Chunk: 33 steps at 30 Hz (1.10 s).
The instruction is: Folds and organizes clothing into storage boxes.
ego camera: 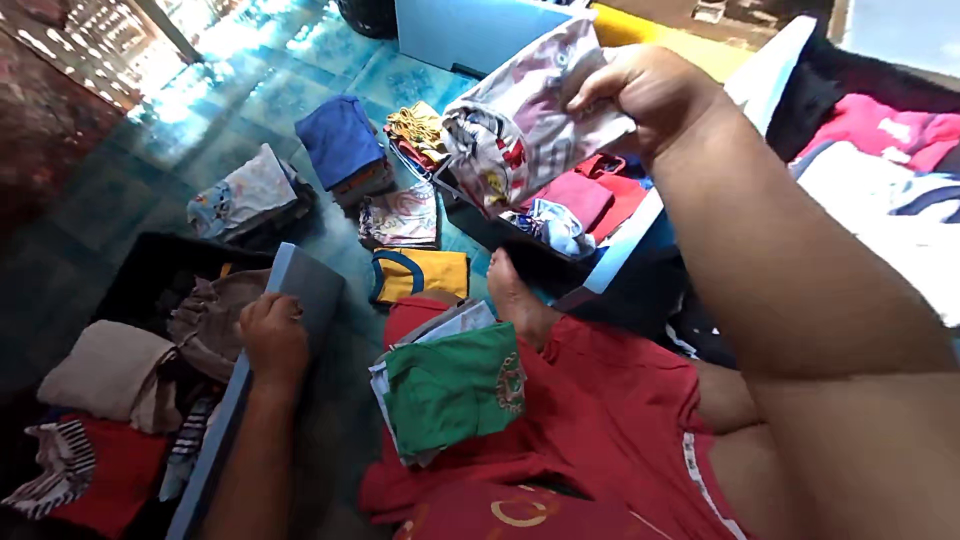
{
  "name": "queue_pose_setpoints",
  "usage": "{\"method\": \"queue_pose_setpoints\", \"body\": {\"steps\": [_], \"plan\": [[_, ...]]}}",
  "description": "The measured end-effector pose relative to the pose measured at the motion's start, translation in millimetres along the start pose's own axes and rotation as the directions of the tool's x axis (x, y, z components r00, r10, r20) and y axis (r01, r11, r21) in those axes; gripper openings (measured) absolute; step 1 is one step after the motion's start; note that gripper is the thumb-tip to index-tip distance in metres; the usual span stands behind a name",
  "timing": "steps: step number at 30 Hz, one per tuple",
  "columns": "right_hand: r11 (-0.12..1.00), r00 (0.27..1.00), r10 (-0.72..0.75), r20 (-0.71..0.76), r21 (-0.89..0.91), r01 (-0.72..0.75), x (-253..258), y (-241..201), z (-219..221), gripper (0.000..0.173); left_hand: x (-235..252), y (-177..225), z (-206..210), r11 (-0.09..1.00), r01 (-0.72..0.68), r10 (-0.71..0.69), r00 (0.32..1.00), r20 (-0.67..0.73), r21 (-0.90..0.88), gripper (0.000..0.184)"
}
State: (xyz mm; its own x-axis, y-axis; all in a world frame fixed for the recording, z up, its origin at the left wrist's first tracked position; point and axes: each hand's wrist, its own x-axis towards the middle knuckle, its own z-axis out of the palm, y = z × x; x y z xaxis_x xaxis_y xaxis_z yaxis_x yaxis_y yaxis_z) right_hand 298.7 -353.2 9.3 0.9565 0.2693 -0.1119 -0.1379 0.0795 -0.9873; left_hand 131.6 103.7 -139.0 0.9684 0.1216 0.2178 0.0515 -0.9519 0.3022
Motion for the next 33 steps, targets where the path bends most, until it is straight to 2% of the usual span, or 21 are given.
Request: {"method": "queue_pose_setpoints", "body": {"steps": [2,3,4,5,6,7,8,12,14,16,18,19,21,22,24,25,27,30,31,33], "plan": [[0.996,0.991,-0.074,0.115,0.060,0.068,-12,7,17,0.031,0,31,-23,0.966,0.098,-0.106,0.994,-0.019,-0.239,0.030],[0.990,0.982,-0.107,0.158,0.103,0.091,-18,11,29,0.030,-3,56,-30,0.901,0.060,-0.096,0.993,-0.063,-0.429,0.027],[0.983,0.975,-0.125,0.182,0.153,0.097,-24,17,41,0.030,-8,85,-35,0.749,0.014,-0.079,0.995,-0.068,-0.663,0.020],[0.976,0.973,-0.128,0.194,0.197,0.089,-30,22,54,0.030,-13,116,-40,0.504,0.023,-0.048,0.999,-0.001,-0.863,0.015],[0.970,0.971,-0.117,0.210,0.233,0.067,-38,27,67,0.032,-18,142,-45,0.262,0.100,-0.001,0.995,0.104,-0.960,0.018],[0.968,0.968,-0.104,0.227,0.246,0.047,-46,30,77,0.034,-21,161,-49,0.086,0.199,0.029,0.979,0.202,-0.976,0.022],[0.966,0.967,-0.096,0.235,0.255,0.034,-54,33,86,0.036,-22,173,-50,-0.012,0.280,0.035,0.960,0.279,-0.960,0.026],[0.976,0.954,-0.106,0.279,0.211,0.047,-85,42,98,0.039,-29,183,-42,-0.157,0.422,0.012,0.905,0.426,-0.893,0.029],[0.976,0.947,-0.148,0.287,0.195,0.094,-97,52,98,0.040,-34,186,-42,-0.190,0.412,0.018,0.909,0.417,-0.891,0.033],[0.959,0.922,-0.268,0.279,0.165,0.228,-112,66,99,0.039,-39,190,-42,-0.174,0.379,0.042,0.925,0.378,-0.909,0.032],[0.887,0.824,-0.461,0.330,0.136,0.442,-127,81,96,0.029,-42,186,-40,-0.118,0.293,0.183,0.945,0.270,-0.949,0.031],[0.834,0.749,-0.543,0.380,0.138,0.535,-132,85,92,0.018,-42,182,-39,-0.042,0.174,0.277,0.948,0.156,-0.984,0.028],[0.746,0.624,-0.628,0.465,0.133,0.652,-143,88,84,0.008,-41,175,-42,0.165,-0.225,0.425,0.895,-0.136,-0.960,0.012],[0.734,0.591,-0.630,0.504,0.136,0.666,-150,89,81,0.007,-42,173,-46,0.203,-0.371,0.465,0.851,-0.244,-0.906,0.009],[0.782,0.569,-0.585,0.578,0.217,0.584,-163,90,77,0.013,-42,173,-53,0.168,-0.510,0.517,0.774,-0.365,-0.844,0.009],[0.833,0.595,-0.542,0.593,0.288,0.472,-169,91,78,0.021,-42,174,-57,0.137,-0.543,0.550,0.737,-0.392,-0.829,0.010],[0.878,0.762,-0.435,0.480,0.414,0.240,-180,94,89,0.037,-41,179,-66,0.124,-0.589,0.649,0.657,-0.384,-0.799,0.012],[0.868,0.954,-0.232,0.188,0.482,0.116,-190,112,96,0.100,-34,189,-84,0.196,-0.697,0.827,0.495,-0.264,-0.690,0.012],[0.870,0.975,-0.158,0.153,0.489,0.064,-190,121,95,0.110,-30,193,-89,0.210,-0.733,0.879,0.431,-0.203,-0.647,0.012],[0.831,0.990,-0.031,0.138,0.554,-0.052,-187,128,99,0.102,-25,203,-100,0.224,-0.786,0.953,0.300,-0.039,-0.576,0.015]]}}
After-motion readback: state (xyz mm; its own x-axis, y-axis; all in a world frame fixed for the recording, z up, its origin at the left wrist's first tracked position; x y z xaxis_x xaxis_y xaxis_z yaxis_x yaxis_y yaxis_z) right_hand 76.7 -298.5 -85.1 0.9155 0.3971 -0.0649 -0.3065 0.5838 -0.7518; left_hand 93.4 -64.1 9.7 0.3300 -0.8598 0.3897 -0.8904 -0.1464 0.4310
